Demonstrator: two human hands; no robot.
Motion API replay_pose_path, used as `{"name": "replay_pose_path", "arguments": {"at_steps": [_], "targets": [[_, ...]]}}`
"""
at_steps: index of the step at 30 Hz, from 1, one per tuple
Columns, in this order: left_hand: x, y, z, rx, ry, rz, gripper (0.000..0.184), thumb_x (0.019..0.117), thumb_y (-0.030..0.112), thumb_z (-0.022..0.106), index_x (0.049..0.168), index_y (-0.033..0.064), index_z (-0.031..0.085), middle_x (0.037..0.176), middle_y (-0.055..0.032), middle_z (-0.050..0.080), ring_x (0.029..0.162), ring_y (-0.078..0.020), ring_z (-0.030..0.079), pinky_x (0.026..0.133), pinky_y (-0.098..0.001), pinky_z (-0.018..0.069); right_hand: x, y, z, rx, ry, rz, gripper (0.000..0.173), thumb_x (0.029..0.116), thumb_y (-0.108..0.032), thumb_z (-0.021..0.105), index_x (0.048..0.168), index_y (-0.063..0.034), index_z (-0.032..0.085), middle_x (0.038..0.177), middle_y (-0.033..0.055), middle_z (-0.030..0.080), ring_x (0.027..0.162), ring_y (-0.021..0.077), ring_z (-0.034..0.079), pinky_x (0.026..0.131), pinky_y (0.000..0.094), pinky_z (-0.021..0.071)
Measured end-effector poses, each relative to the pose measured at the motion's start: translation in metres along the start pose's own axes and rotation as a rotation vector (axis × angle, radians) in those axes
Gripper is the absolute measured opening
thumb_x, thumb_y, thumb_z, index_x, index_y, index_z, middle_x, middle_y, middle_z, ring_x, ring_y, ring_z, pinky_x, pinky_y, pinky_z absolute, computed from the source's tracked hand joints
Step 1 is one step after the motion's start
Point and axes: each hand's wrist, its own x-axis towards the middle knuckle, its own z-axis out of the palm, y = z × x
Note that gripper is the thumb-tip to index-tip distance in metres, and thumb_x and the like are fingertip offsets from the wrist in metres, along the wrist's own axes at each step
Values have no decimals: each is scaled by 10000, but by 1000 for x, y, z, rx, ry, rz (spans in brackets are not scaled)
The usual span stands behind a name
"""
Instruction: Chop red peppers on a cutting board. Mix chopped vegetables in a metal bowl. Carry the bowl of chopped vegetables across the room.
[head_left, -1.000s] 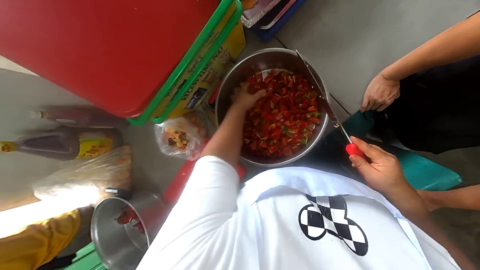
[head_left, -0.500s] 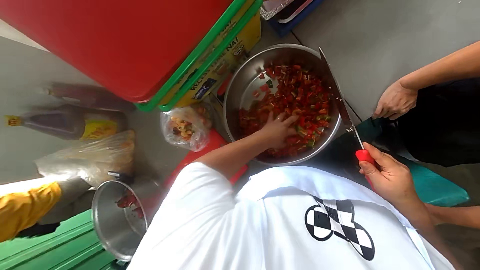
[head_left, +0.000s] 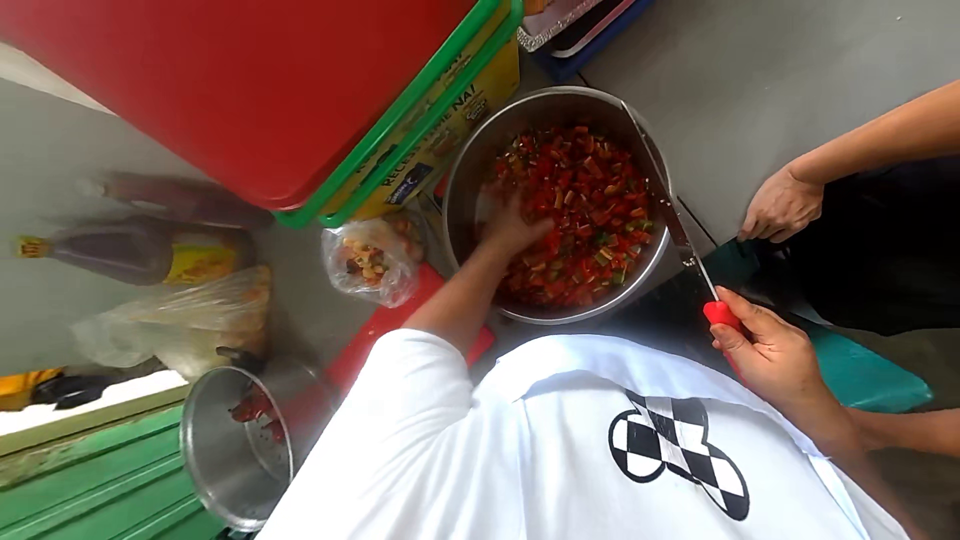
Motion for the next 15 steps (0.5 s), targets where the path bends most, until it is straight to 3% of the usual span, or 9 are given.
{"name": "replay_pose_path", "arguments": {"at_steps": [2, 4, 6, 8, 11, 13, 15], "targets": [[-25, 10, 18, 37, -28, 79, 980, 822, 527, 805, 1594, 118, 360, 1631, -291, 276, 1405, -530, 404, 1068, -694, 409, 0, -1, 2, 6, -16, -6, 465, 1045, -305, 568, 1369, 25, 622, 1081, 221, 706, 844, 140, 685, 751, 265, 585], [-41, 18, 27, 29, -54, 214, 805, 823, 317, 839, 1517, 130, 478, 1567, -299, 363, 1357, -508, 466, 1052, -640, 462, 1, -2, 3, 5, -25, -15, 466, 1045, -308, 569, 1369, 23, 622, 1078, 214, 707, 847, 137, 686, 755, 258, 587], [-47, 21, 32, -44, -109, 316, 746, 798, 100, 831, 1478, 125, 524, 1501, -304, 432, 1318, -477, 516, 1042, -587, 494, 1, -4, 3, 2, -28, -25, 465, 1043, -304, 571, 1362, 29, 625, 1079, 216, 707, 849, 135, 687, 757, 252, 585], [-46, 21, 28, -194, -202, 312, 684, 819, -16, 772, 1453, 80, 533, 1447, -269, 502, 1297, -409, 552, 1044, -545, 502, 1, -5, 3, -2, -22, -26, 461, 1040, -303, 573, 1356, 28, 631, 1089, 214, 707, 853, 130, 688, 759, 247, 585], [-36, 22, -2, -426, -257, 194, 488, 911, 43, 714, 1377, 36, 566, 1274, -207, 651, 1133, -300, 659, 973, -496, 543, -1, -4, 1, -2, -1, -27, 464, 1041, -313, 576, 1358, 21, 632, 1079, 206, 708, 850, 121, 685, 758, 241, 582], [-27, 23, -32, -441, -232, 190, 467, 975, 173, 703, 1399, 43, 558, 1293, -195, 645, 1146, -276, 658, 1006, -487, 532, -4, -3, -1, -4, 9, -25, 465, 1039, -310, 583, 1365, 18, 627, 1079, 210, 707, 836, 117, 680, 746, 239, 577], [-23, 23, -57, -440, -210, 213, 472, 1043, 310, 607, 1452, 86, 535, 1351, -162, 628, 1159, -244, 660, 1000, -464, 541, -7, -1, -3, -10, 2, -24, 468, 1042, -308, 582, 1379, 14, 616, 1075, 206, 704, 821, 111, 675, 737, 235, 576]]}}
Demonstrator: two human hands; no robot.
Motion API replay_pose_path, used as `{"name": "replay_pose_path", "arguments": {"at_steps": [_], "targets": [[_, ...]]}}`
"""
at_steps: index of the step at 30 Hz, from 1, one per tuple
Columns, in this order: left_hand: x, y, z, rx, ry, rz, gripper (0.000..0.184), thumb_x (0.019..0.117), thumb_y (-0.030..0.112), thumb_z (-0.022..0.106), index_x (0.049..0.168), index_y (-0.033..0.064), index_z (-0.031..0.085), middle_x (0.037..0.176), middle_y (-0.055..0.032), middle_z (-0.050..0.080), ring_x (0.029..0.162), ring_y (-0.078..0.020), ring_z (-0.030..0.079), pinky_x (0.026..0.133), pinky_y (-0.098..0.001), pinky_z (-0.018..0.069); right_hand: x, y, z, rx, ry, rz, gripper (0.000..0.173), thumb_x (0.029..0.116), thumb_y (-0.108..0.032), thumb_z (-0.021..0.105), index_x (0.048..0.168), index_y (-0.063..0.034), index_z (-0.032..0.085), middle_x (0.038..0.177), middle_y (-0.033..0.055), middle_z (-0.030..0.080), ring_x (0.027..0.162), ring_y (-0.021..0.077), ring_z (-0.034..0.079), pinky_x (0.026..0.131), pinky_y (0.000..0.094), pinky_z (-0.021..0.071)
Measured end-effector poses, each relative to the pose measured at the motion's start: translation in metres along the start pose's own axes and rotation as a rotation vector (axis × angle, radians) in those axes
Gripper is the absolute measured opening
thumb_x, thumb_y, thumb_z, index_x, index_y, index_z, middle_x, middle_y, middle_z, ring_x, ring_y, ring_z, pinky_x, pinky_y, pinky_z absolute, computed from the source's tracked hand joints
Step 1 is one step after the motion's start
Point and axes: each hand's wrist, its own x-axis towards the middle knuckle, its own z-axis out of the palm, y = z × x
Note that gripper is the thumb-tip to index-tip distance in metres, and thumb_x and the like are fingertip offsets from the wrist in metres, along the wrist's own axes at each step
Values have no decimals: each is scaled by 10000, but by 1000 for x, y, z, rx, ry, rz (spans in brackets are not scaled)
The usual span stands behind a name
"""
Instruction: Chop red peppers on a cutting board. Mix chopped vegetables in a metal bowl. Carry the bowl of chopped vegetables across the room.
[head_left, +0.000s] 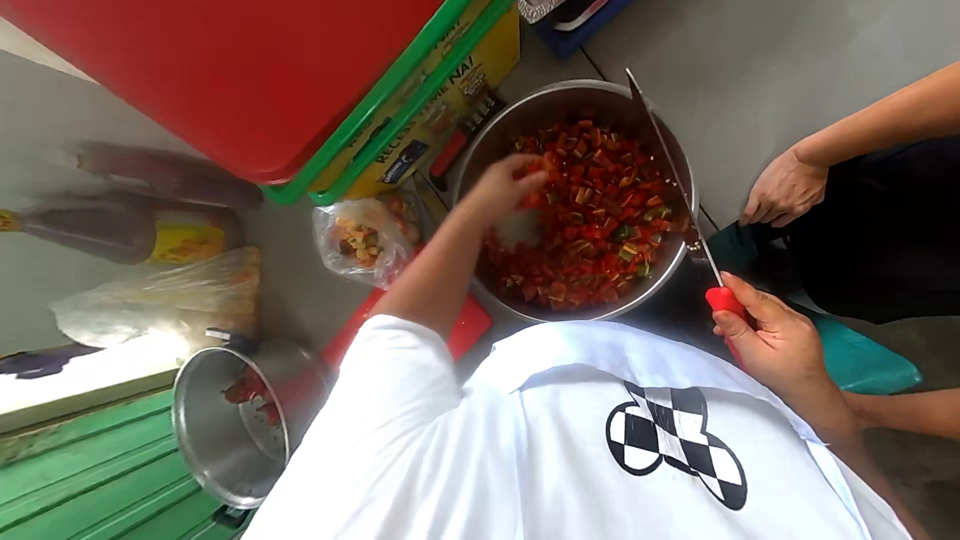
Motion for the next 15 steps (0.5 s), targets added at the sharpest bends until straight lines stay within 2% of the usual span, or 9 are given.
{"name": "replay_pose_path", "arguments": {"at_steps": [2, 4, 5, 7, 9, 11, 13, 14, 15], "targets": [[-2, 13, -19, -55, 21, -4, 479, 1082, 404, 492, 1492, 159, 505, 1400, -127, 600, 1108, -229, 679, 895, -444, 587, -2, 1, 0, -7, 2, -4, 472, 1042, -304, 581, 1379, 25, 611, 1074, 212, 703, 820, 113, 673, 735, 234, 575], [-9, 26, -32, -115, 47, -27, 465, 1102, 433, 412, 1500, 208, 500, 1458, -83, 566, 1143, -218, 667, 876, -432, 590, -3, 1, 0, -10, 4, 3, 477, 1043, -307, 576, 1376, 33, 611, 1069, 217, 704, 818, 116, 675, 733, 236, 575], [-13, 29, -33, -91, 64, -26, 444, 1109, 402, 406, 1494, 204, 503, 1466, -75, 563, 1154, -210, 665, 882, -424, 588, -4, 1, 0, -7, 3, 8, 477, 1043, -307, 575, 1376, 33, 610, 1075, 221, 704, 821, 120, 676, 734, 239, 576], [-22, 30, -22, 107, 49, 54, 401, 1094, 236, 486, 1467, 90, 509, 1440, -143, 571, 1205, -240, 646, 977, -442, 565, -4, 2, 1, -1, 1, 14, 477, 1041, -305, 579, 1376, 33, 611, 1086, 223, 703, 828, 117, 678, 739, 234, 575], [-34, 18, 14, 351, -53, 225, 471, 987, 159, 663, 1428, 30, 556, 1433, -211, 561, 1317, -324, 566, 1104, -510, 470, -3, 3, 2, 5, -3, 13, 476, 1042, -301, 580, 1371, 41, 612, 1093, 232, 701, 837, 125, 679, 746, 239, 575], [-47, -6, 67, 534, -199, 387, 585, 858, 240, 806, 1404, 134, 626, 1497, -217, 511, 1406, -424, 459, 1128, -648, 383, -1, 2, 4, -6, -5, 4, 469, 1042, -297, 574, 1364, 42, 618, 1088, 235, 703, 840, 128, 680, 752, 241, 574], [-55, -28, 104, 744, -422, 418, 665, 846, 321, 814, 1467, 310, 578, 1682, -125, 285, 1542, -463, 209, 1135, -785, 216, 1, 1, 6, -22, -6, -2, 469, 1043, -301, 568, 1362, 38, 622, 1083, 236, 703, 842, 139, 679, 755, 248, 574], [-53, -35, 111, 845, -512, 404, 705, 864, 332, 805, 1509, 357, 521, 1732, -80, 145, 1572, -462, 76, 1129, -816, 137, 1, -1, 5, -28, -10, -2, 471, 1044, -307, 567, 1364, 35, 623, 1087, 237, 701, 845, 148, 680, 757, 254, 575], [-49, -41, 110, 895, -521, 416, 717, 852, 315, 823, 1504, 356, 528, 1740, -61, 111, 1576, -460, 40, 1125, -828, 108, 2, -2, 5, -32, -12, -2, 473, 1043, -309, 569, 1365, 33, 623, 1096, 240, 701, 853, 156, 684, 760, 262, 579]]}}
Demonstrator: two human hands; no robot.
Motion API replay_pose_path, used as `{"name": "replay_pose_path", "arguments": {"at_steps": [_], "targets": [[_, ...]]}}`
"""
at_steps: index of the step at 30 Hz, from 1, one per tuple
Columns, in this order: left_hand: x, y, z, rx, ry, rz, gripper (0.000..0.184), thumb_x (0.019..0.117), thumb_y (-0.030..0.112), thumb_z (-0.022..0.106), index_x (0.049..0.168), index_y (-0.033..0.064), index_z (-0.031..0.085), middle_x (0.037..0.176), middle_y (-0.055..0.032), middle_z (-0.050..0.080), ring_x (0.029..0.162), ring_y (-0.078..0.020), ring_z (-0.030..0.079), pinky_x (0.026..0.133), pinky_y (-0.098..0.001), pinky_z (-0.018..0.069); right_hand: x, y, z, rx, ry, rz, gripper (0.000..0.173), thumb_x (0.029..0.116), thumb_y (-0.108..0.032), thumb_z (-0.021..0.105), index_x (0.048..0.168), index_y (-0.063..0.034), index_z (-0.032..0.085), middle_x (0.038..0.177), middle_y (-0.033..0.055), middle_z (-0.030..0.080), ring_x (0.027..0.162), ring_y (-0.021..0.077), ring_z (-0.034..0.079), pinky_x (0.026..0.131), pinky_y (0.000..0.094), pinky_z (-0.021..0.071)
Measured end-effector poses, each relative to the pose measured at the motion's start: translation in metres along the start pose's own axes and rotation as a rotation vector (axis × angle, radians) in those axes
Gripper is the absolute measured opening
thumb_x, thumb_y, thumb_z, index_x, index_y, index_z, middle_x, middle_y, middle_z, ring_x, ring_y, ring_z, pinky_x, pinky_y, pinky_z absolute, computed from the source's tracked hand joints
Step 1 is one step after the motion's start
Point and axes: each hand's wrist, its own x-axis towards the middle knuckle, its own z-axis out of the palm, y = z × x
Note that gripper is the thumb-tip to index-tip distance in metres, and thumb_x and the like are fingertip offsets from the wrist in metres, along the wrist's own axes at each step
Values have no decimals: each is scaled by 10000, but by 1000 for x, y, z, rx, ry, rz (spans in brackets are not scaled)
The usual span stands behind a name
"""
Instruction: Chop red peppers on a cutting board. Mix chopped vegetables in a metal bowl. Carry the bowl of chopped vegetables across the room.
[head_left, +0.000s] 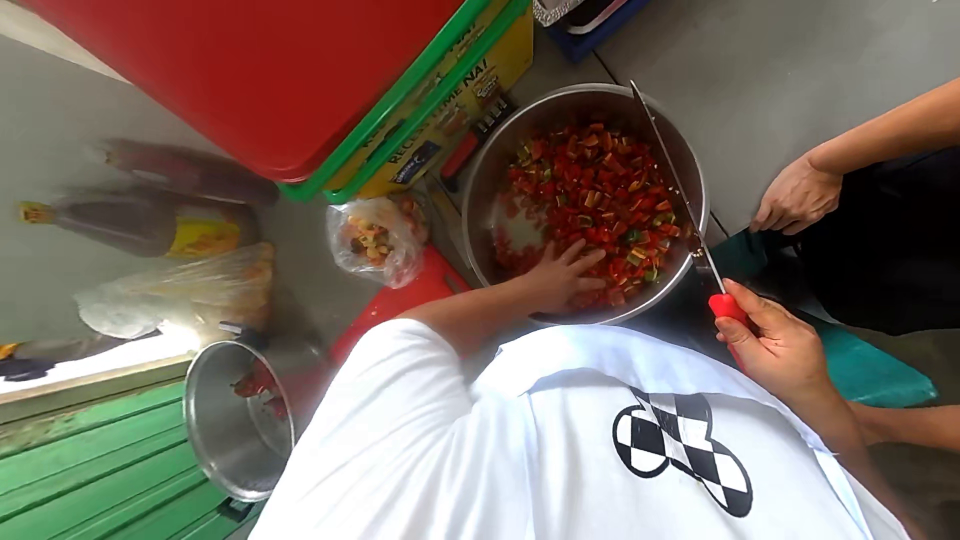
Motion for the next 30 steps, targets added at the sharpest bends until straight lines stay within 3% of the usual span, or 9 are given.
{"name": "replay_pose_path", "arguments": {"at_steps": [2, 5, 10, 14, 18, 21, 25, 28, 30], "targets": [[-3, -25, -6, 13, 131, -5, 579, 822, 179, 840, 1370, 240, 666, 1707, -76, 245, 1566, -455, 135, 1152, -794, 134, -1, -2, -3, 1, 4, -1, 475, 1040, -307, 573, 1360, 40, 625, 1107, 248, 702, 862, 167, 691, 765, 275, 586], [-11, -71, -34, -38, 351, -133, 264, 912, 24, 682, 1168, 61, 731, 1538, -208, 480, 1425, -450, 441, 1122, -658, 387, -6, 1, -7, 1, 15, 6, 482, 1042, -312, 573, 1361, 47, 619, 1100, 248, 702, 849, 155, 689, 755, 261, 584], [0, -116, -99, -267, 468, -548, 531, 895, 215, 758, 1378, 57, 606, 1516, -259, 463, 1376, -472, 469, 1089, -662, 415, -7, 0, -6, 3, 31, 22, 483, 1043, -309, 574, 1362, 50, 616, 1090, 242, 704, 838, 147, 687, 748, 252, 581], [61, -101, -128, -451, 543, -621, 539, 1021, 399, 548, 1491, 137, 516, 1502, -182, 521, 1377, -381, 512, 1103, -627, 419, -2, -6, -3, 22, 27, 13, 465, 1037, -300, 587, 1352, 40, 629, 1081, 213, 707, 847, 117, 683, 760, 235, 580], [109, -43, -109, -341, 525, -546, 681, 946, 539, 623, 1525, 205, 495, 1604, -232, 379, 1495, -488, 297, 1121, -794, 223, -1, -10, -4, 11, 11, -12, 461, 1042, -306, 579, 1350, 32, 634, 1081, 197, 709, 850, 95, 678, 756, 222, 577], [93, -6, -71, -144, 422, -284, 696, 853, 523, 754, 1454, 232, 557, 1644, -200, 311, 1534, -482, 206, 1103, -817, 220, -2, -8, -6, 22, 18, -18, 459, 1044, -303, 579, 1352, 34, 630, 1088, 195, 707, 854, 85, 679, 760, 215, 578], [33, -1, -21, -14, 360, 33, 273, 978, 206, 652, 1237, 127, 688, 1476, -175, 540, 1413, -467, 435, 1024, -679, 445, 0, -5, -7, 21, 36, -1, 462, 1040, -299, 579, 1343, 47, 631, 1073, 198, 708, 845, 92, 677, 755, 219, 577], [-5, -17, -17, -107, 289, -69, 230, 1022, 84, 569, 1213, 53, 692, 1398, -202, 587, 1287, -435, 565, 990, -591, 521, 0, -2, -6, 27, 36, -6, 457, 1038, -293, 583, 1351, 37, 630, 1090, 206, 706, 848, 110, 686, 756, 232, 584], [-19, -35, -27, -236, 283, -190, 314, 1018, 184, 613, 1303, 63, 663, 1383, -206, 604, 1233, -405, 623, 988, -600, 526, 0, -2, -5, 33, 34, -10, 452, 1037, -292, 588, 1355, 28, 632, 1092, 204, 708, 841, 109, 684, 751, 232, 583]]}}
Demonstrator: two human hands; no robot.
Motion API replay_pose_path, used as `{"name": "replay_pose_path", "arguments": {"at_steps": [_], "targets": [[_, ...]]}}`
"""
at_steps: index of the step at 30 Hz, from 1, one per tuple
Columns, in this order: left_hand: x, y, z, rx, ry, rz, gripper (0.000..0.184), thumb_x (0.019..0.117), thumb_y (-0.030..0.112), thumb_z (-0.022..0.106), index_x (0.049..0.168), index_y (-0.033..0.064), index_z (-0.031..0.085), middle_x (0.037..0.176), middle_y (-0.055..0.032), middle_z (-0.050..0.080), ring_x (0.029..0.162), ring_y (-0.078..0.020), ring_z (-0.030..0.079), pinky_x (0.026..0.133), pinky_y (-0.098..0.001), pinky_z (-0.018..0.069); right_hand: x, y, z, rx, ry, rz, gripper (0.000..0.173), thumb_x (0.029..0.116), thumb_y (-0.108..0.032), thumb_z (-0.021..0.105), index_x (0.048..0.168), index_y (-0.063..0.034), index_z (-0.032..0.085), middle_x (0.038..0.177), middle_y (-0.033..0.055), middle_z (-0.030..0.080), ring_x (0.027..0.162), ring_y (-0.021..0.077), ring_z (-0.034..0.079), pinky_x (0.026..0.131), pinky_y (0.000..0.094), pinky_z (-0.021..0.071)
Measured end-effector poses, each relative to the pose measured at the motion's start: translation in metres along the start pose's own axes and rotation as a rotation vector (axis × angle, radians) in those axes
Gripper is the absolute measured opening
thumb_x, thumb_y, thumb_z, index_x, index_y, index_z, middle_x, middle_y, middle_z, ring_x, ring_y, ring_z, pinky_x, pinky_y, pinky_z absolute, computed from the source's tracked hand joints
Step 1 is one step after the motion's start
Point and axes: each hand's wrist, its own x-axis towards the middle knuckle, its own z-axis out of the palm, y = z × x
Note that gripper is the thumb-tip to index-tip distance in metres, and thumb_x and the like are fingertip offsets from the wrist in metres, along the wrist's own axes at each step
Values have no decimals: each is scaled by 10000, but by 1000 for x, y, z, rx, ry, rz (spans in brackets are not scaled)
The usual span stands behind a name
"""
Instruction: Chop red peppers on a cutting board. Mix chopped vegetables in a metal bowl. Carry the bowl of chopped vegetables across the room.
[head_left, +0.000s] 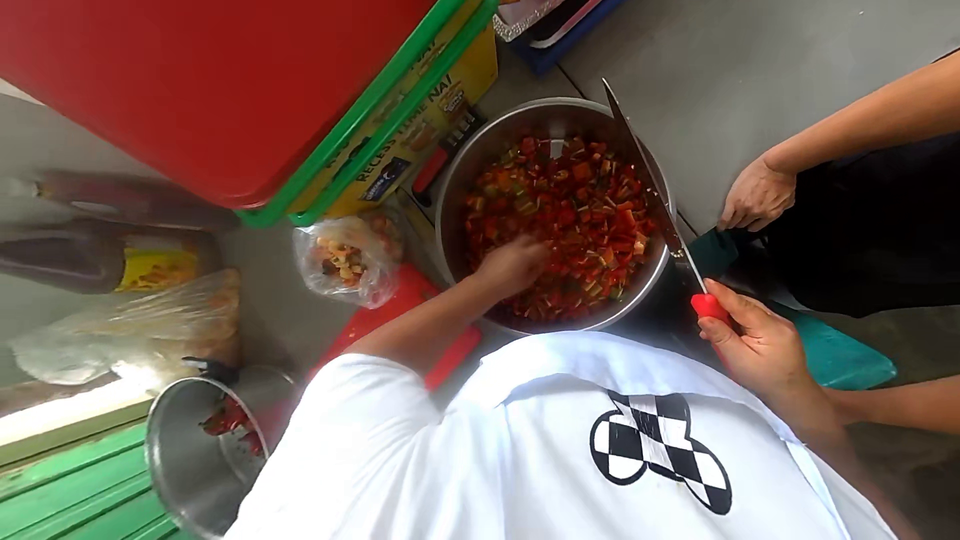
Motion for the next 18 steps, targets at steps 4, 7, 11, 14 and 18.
{"name": "replay_pose_path", "arguments": {"at_steps": [4, 7, 11, 14, 18], "targets": [[15, -21, -43, -97, 191, -120, 402, 1009, 342, 645, 1281, 47, 675, 1343, -230, 616, 1247, -404, 602, 1039, -613, 482, -2, -1, 0, 17, 1, 3, 446, 1039, -286, 586, 1359, 21, 631, 1093, 202, 707, 844, 103, 682, 753, 233, 582], [45, -25, -61, -77, 202, -357, 358, 1021, 282, 632, 1269, 28, 680, 1303, -249, 640, 1237, -430, 608, 1037, -638, 470, -2, -3, 2, 4, 1, -1, 446, 1040, -285, 580, 1358, 22, 631, 1082, 202, 709, 848, 109, 683, 756, 230, 580], [72, -23, -43, -131, 191, -487, 403, 979, 300, 693, 1312, 76, 655, 1286, -217, 663, 1236, -427, 610, 1026, -655, 467, -3, -4, 5, -15, -18, 6, 451, 1033, -299, 582, 1351, 15, 641, 1063, 199, 711, 842, 122, 680, 752, 245, 580], [67, -14, -40, -306, 369, -434, 294, 998, 208, 666, 1229, 29, 691, 1229, -195, 693, 1180, -356, 651, 1039, -569, 488, -2, -3, 9, -32, -67, 39, 449, 1032, -303, 571, 1361, -6, 643, 1090, 206, 715, 876, 178, 700, 769, 296, 593], [61, 1, -37, -1057, 683, -441, 391, 1007, 115, 624, 1351, -42, 522, 1193, -179, 636, 933, -184, 679, 837, -336, 586, 7, -4, 20, -69, -153, 35, 443, 1025, -304, 560, 1383, -57, 646, 1107, 202, 726, 947, 262, 701, 842, 379, 577]]}}
